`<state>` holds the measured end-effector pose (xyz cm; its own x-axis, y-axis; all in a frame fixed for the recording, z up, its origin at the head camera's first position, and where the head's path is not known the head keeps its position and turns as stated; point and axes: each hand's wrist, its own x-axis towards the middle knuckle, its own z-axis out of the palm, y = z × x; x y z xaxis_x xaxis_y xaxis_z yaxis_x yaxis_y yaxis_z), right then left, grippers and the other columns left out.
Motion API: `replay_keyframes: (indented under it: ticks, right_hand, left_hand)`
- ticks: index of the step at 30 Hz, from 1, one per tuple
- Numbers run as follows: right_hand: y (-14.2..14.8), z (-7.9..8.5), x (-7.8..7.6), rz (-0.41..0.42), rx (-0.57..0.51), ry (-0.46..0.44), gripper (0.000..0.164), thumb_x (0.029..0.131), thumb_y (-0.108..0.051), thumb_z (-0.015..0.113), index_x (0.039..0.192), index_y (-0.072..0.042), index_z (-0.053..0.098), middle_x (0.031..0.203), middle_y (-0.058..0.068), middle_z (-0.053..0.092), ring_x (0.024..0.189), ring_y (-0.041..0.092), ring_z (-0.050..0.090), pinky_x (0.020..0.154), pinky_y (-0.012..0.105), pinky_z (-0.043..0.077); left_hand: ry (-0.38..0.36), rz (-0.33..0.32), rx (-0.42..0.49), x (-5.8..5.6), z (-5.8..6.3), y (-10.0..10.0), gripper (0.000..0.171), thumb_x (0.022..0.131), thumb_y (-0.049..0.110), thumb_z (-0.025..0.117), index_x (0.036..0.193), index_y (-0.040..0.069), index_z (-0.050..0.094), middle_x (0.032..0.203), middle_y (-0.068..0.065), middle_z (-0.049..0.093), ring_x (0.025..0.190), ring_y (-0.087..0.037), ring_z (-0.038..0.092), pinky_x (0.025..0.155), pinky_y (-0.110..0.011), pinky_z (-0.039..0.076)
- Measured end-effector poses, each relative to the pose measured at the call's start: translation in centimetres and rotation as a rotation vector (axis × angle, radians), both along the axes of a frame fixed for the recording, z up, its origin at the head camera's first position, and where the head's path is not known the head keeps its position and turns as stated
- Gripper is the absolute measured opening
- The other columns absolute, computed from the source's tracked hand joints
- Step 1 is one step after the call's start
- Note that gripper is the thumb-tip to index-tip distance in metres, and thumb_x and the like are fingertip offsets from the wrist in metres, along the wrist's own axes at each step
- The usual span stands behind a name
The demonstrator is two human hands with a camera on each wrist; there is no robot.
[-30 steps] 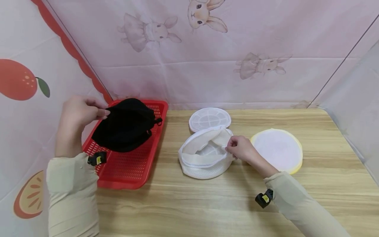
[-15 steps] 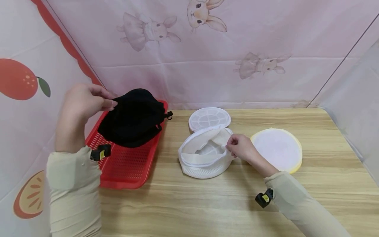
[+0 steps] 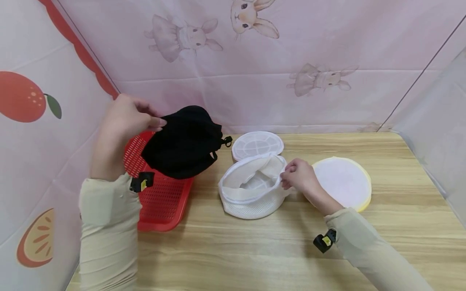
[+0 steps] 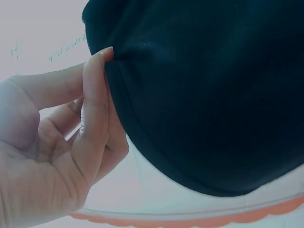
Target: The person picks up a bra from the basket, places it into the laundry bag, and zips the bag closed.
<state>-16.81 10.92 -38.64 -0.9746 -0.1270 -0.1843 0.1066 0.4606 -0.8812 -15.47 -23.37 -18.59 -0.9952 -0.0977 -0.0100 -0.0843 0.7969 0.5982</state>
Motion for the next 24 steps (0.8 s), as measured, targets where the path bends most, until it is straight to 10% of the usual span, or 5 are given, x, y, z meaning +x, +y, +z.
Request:
replay_keyframes:
  ticks: [11, 24]
  right_hand:
    - [-0.4, 1.4, -0.4, -0.02, -0.309, -0.073, 0.015, 0.085, 0.008, 0.047, 0.097, 0.017, 0.047, 0.062, 0.01, 0.059, 0.053, 0.015, 0.06, 0.058, 0.032, 0.055]
    - [-0.2, 3.1, -1.1, -0.016, -0.476, -0.192, 0.02, 0.087, 0.009, 0.046, 0.104, 0.02, 0.044, 0.071, 0.01, 0.057, 0.057, 0.014, 0.061, 0.063, 0.029, 0.055]
  left_hand:
    - [-0.014, -0.062, 0.112, -1.0, -0.1, 3.4, 0.016, 0.083, 0.008, 0.065, 0.093, -0.004, 0.066, 0.085, -0.012, 0.062, 0.063, -0.011, 0.062, 0.062, -0.02, 0.051]
    - [-0.07, -0.11, 0.18, -2.6, -0.9, 6.8, 0.007, 0.081, 0.0, 0.064, 0.086, -0.005, 0.065, 0.084, -0.015, 0.063, 0.063, -0.012, 0.062, 0.065, -0.027, 0.054]
